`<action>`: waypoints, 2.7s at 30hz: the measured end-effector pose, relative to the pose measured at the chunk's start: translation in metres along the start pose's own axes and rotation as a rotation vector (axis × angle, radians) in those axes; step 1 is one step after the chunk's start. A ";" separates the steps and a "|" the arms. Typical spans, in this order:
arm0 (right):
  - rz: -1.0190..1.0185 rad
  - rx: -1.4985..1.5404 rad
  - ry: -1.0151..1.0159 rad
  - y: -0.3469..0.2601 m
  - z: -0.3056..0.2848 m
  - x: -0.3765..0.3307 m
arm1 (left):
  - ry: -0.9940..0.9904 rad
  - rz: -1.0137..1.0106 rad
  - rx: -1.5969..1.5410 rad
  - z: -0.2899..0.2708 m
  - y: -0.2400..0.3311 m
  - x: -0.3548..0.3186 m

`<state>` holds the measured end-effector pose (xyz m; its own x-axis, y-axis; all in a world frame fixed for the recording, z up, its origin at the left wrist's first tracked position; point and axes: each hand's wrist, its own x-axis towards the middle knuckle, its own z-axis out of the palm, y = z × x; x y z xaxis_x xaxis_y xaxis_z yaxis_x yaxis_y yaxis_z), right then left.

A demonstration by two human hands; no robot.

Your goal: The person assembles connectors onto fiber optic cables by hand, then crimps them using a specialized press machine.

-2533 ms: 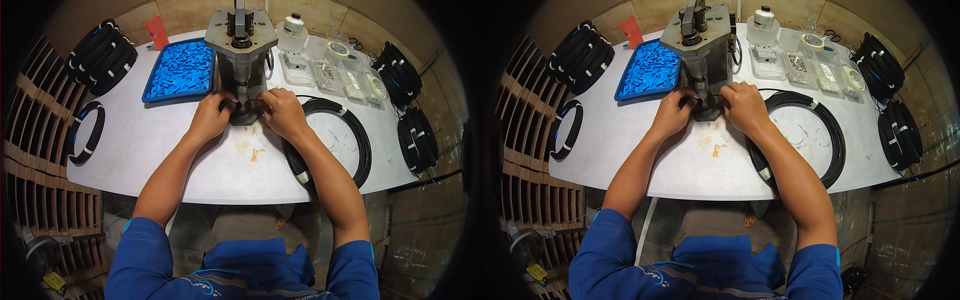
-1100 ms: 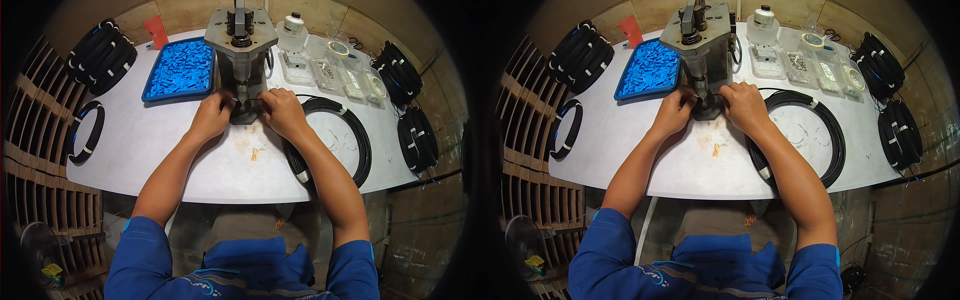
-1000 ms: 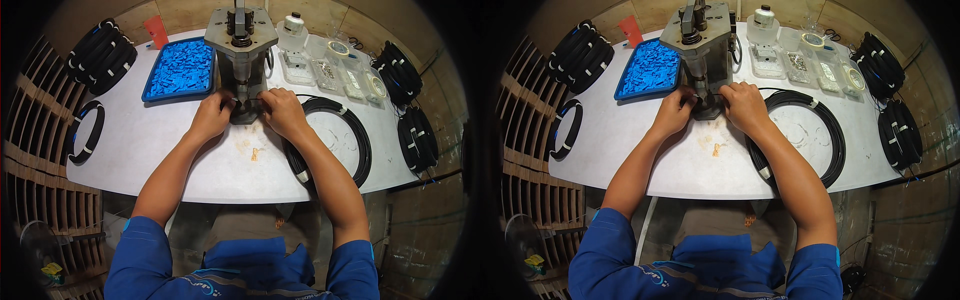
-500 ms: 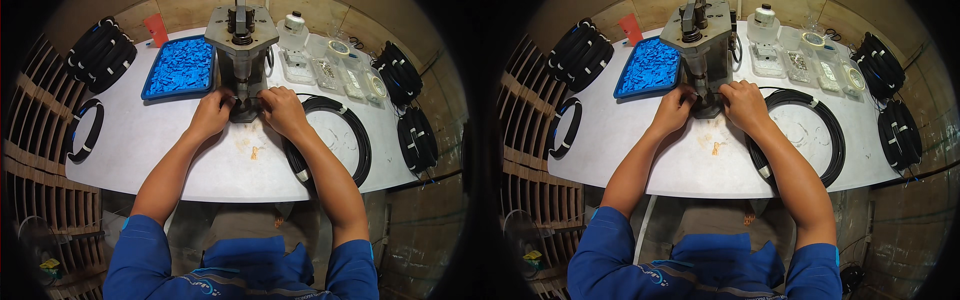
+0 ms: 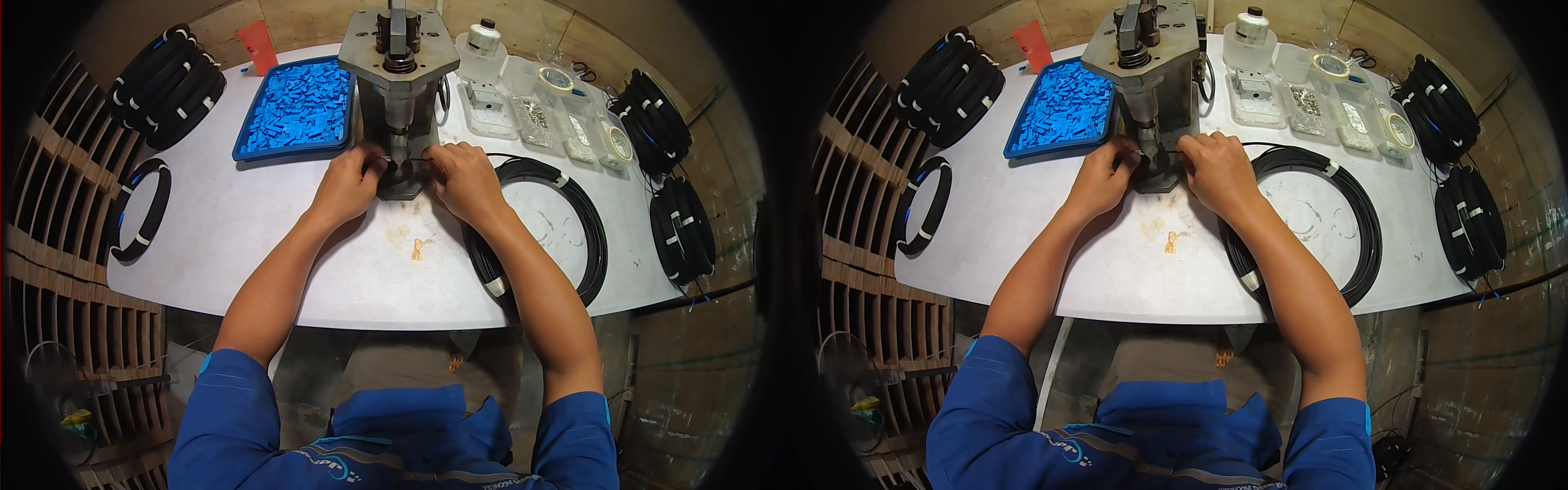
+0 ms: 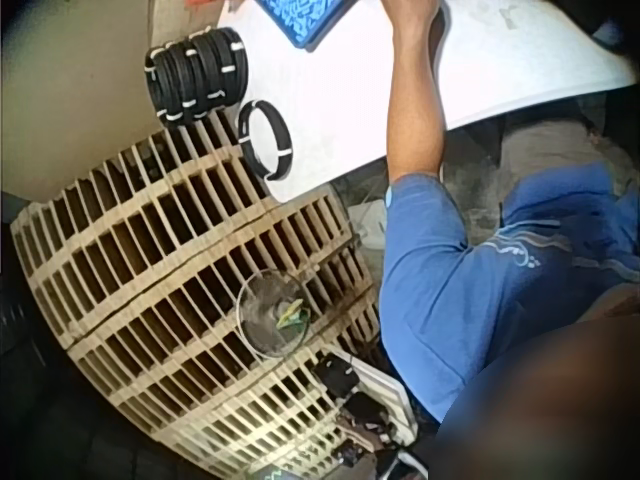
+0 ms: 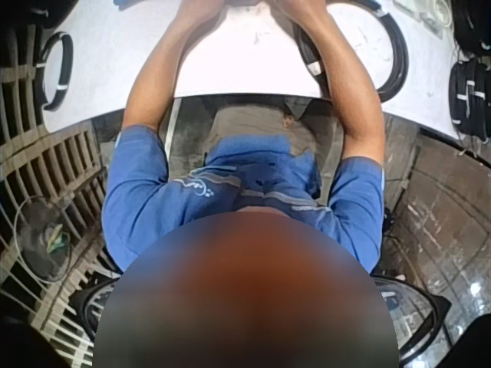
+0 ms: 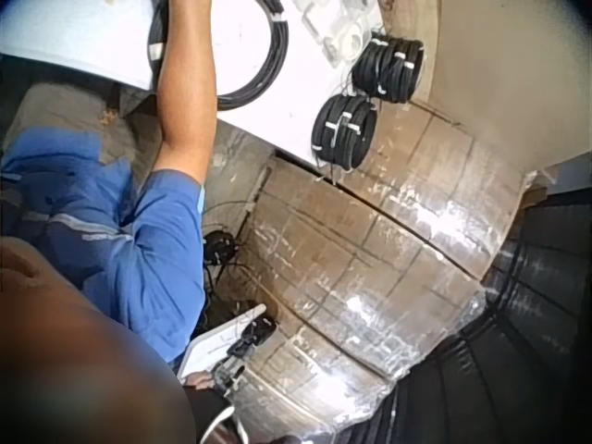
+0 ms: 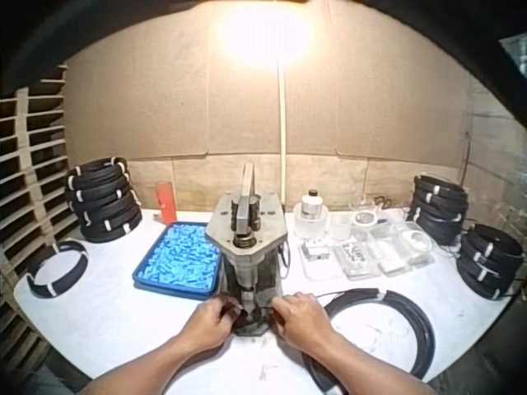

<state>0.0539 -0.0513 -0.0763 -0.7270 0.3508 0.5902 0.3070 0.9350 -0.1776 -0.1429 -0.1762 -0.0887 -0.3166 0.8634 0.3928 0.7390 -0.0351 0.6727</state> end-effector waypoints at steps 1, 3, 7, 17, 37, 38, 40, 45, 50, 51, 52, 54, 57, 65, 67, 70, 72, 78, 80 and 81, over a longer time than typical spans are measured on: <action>0.000 0.000 0.000 0.000 0.000 0.000 | 0.004 -0.001 -0.003 0.000 0.000 0.000; 0.005 0.010 -0.002 0.000 0.000 0.000 | 0.008 -0.002 -0.006 0.001 -0.001 0.000; 0.008 0.010 0.009 0.001 0.001 -0.001 | -0.004 -0.018 -0.016 0.000 0.003 0.000; 0.004 0.016 0.012 0.000 -0.002 0.000 | -0.010 -0.037 -0.028 -0.002 0.007 0.001; 0.013 0.000 -0.016 -0.002 -0.004 0.000 | -0.024 -0.031 -0.003 -0.003 0.005 0.000; 0.015 0.002 -0.017 -0.002 -0.004 0.000 | -0.027 -0.030 0.003 -0.003 0.005 0.000; 0.016 0.004 -0.017 -0.001 -0.003 0.000 | -0.021 -0.026 -0.010 -0.001 0.004 0.000; 0.013 0.004 -0.011 -0.001 -0.002 0.000 | -0.013 -0.016 -0.006 -0.001 0.002 0.000; 0.008 -0.001 -0.006 -0.001 -0.002 0.000 | -0.017 -0.021 -0.014 -0.001 0.003 0.000; 0.008 0.000 -0.009 0.000 -0.002 0.000 | -0.017 -0.021 -0.014 -0.001 0.003 0.000; 0.008 0.000 -0.008 0.000 -0.002 0.000 | -0.023 -0.033 -0.027 -0.001 0.004 0.000; 0.006 0.001 -0.008 0.000 -0.002 0.000 | -0.029 -0.045 -0.040 -0.001 0.004 0.000; 0.009 -0.003 -0.007 -0.001 -0.001 0.000 | -0.015 -0.020 -0.001 -0.002 0.003 0.000; 0.011 0.004 0.002 0.000 -0.001 0.000 | -0.028 -0.043 -0.005 -0.001 0.005 0.000; 0.010 0.003 0.003 0.000 0.000 0.000 | -0.029 -0.048 -0.011 -0.002 0.005 0.000; 0.008 0.002 0.002 0.000 0.000 0.000 | -0.029 -0.045 -0.013 -0.002 0.004 0.000; 0.009 0.006 0.001 0.000 0.000 0.000 | -0.028 -0.037 -0.009 -0.002 0.004 0.000; 0.008 0.002 -0.004 0.000 -0.001 0.000 | -0.024 -0.038 -0.016 -0.001 0.000 0.000; 0.010 0.002 -0.005 0.000 0.000 0.000 | -0.020 -0.026 -0.024 0.000 0.000 0.000; 0.011 0.002 -0.006 0.000 0.000 0.000 | -0.020 -0.026 -0.024 0.000 0.000 0.000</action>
<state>0.0542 -0.0516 -0.0761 -0.7273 0.3615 0.5834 0.3136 0.9312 -0.1861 -0.1430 -0.1764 -0.0893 -0.3236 0.8739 0.3626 0.7161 -0.0243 0.6976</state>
